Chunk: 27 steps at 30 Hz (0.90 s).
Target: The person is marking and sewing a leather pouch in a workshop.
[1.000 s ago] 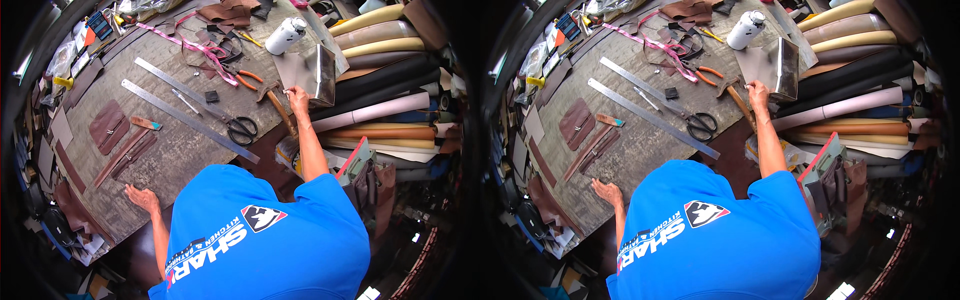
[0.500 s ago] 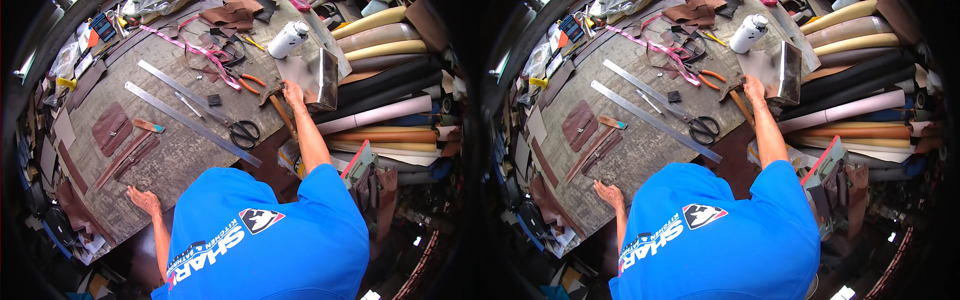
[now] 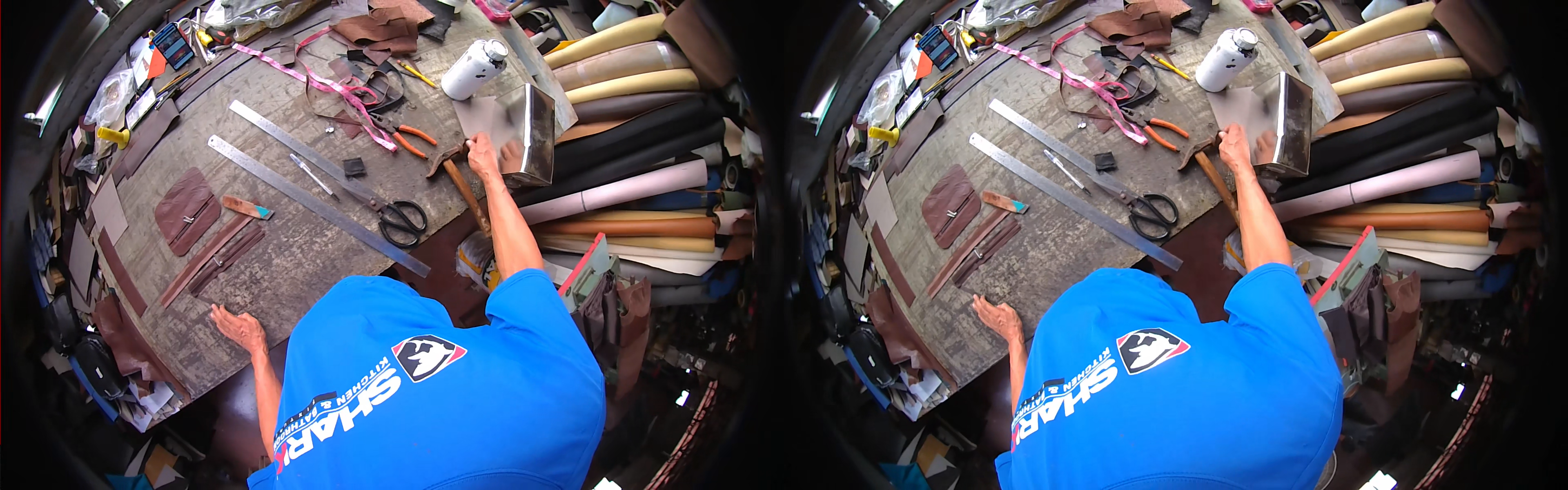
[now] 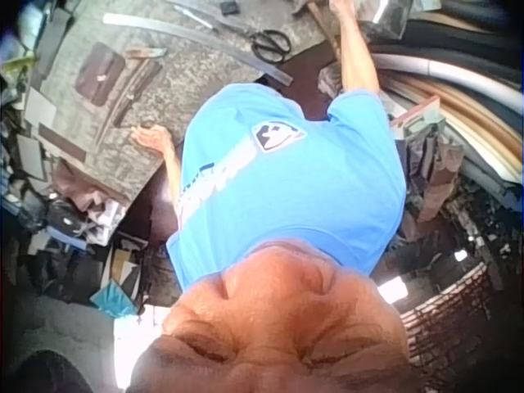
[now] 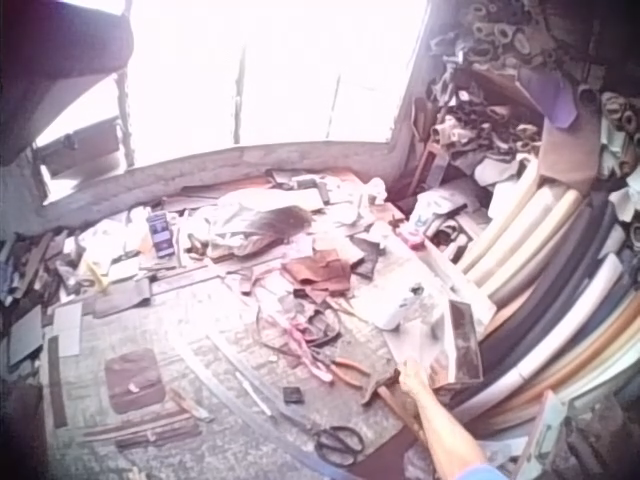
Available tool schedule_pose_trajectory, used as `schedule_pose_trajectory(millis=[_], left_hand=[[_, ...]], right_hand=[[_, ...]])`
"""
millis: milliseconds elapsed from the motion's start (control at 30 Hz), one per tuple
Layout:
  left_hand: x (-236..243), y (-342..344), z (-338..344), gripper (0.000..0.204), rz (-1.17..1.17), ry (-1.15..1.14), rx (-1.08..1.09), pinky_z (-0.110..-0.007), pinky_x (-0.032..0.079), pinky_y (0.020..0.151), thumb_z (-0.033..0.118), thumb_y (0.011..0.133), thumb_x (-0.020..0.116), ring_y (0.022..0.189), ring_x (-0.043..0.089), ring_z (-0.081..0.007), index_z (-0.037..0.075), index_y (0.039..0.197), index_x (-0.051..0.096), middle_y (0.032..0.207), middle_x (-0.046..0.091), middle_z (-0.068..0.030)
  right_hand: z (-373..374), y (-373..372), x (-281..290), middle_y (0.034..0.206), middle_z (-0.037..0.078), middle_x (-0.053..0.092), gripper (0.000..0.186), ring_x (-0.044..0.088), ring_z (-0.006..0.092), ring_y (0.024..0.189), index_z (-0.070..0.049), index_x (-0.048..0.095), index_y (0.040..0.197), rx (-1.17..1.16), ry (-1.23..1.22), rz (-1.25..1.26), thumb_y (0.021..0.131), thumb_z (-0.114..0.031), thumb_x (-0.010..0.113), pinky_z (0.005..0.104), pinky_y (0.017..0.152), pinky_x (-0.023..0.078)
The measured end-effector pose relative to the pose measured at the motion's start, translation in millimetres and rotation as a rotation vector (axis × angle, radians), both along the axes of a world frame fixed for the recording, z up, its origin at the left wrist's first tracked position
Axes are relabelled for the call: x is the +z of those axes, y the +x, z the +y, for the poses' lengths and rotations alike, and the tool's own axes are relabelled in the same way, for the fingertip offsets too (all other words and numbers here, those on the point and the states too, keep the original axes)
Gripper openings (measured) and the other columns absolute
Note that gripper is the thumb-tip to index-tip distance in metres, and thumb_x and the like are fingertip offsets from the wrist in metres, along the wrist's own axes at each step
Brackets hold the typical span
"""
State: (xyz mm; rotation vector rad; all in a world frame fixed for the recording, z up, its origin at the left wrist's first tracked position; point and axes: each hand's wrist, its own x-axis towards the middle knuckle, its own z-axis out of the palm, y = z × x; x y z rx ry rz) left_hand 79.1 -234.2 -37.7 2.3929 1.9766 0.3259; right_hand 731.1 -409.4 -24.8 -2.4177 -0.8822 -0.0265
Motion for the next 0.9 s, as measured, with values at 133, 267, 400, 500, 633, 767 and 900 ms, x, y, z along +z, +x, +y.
schedule_pose_trajectory(millis=[133,267,400,500,633,767,900], left_hand=[[-3,-2,-1,0.057,0.005,0.019,-0.001,-0.05,0.024,0.114,-0.003,0.079,0.051,0.141,0.025,-0.0392,-0.004,0.134,0.037,0.149,0.031,-0.0178],[3,1,-2,0.057,0.025,-0.012,0.016,-0.05,0.023,0.115,-0.003,0.079,0.051,0.141,0.025,-0.0388,-0.004,0.135,0.037,0.15,0.03,-0.0174],[10,6,-1,0.056,-0.005,-0.069,0.026,-0.05,0.023,0.115,-0.003,0.08,0.05,0.142,0.023,-0.0379,-0.003,0.135,0.036,0.151,0.029,-0.0169],[13,6,-2,0.056,-0.005,-0.081,0.04,-0.05,0.023,0.115,-0.003,0.08,0.049,0.142,0.023,-0.0377,-0.003,0.135,0.036,0.151,0.028,-0.017],[9,5,-1,0.056,0.01,-0.062,0.034,-0.049,0.024,0.115,-0.004,0.08,0.05,0.142,0.023,-0.0379,-0.004,0.135,0.036,0.15,0.029,-0.0173],[10,5,0,0.057,-0.013,-0.087,0.024,-0.05,0.021,0.115,-0.001,0.081,0.048,0.141,0.021,-0.0402,-0.005,0.136,0.035,0.151,0.028,-0.0187],[13,5,-1,0.056,-0.009,-0.089,0.039,-0.05,0.024,0.115,-0.005,0.079,0.049,0.141,0.025,-0.0382,-0.005,0.134,0.037,0.15,0.029,-0.0182]], right_hand=[[13,14,17,0.087,0.02,0.061,0.017,0.06,0.036,0.085,-0.002,0.058,0.093,-0.089,0.105,0.041,0.087,-0.017,0.06,0.0426,0.077,0.047],[25,23,16,0.084,0.018,0.063,0.02,0.061,0.0328,0.081,-0.001,0.059,0.093,-0.024,-0.04,0.137,0.083,-0.018,0.064,0.0411,0.075,0.048],[34,29,10,0.083,0.016,0.062,0.02,0.061,0.0294,0.078,0.0,0.059,0.093,0.014,-0.045,0.124,0.082,-0.016,0.063,0.0387,0.072,0.048],[50,26,14,0.081,0.011,0.063,0.019,0.06,0.0219,0.074,0.001,0.059,0.091,0.042,0.072,0.156,0.08,-0.014,0.063,0.0346,0.069,0.049],[72,15,35,0.075,0.007,0.064,0.019,0.059,0.0151,0.067,0.002,0.06,0.083,0.12,0.231,0.382,0.075,-0.015,0.066,0.0305,0.063,0.048],[102,18,22,0.072,0.008,0.064,0.019,0.061,0.0139,0.068,0.0,0.061,0.082,0.098,0.225,0.492,0.075,-0.016,0.068,0.0287,0.063,0.049],[137,14,6,0.078,0.011,0.065,0.028,0.064,0.0225,0.077,-0.001,0.061,0.092,0.115,0.051,0.385,0.074,-0.019,0.073,0.0352,0.071,0.052]])
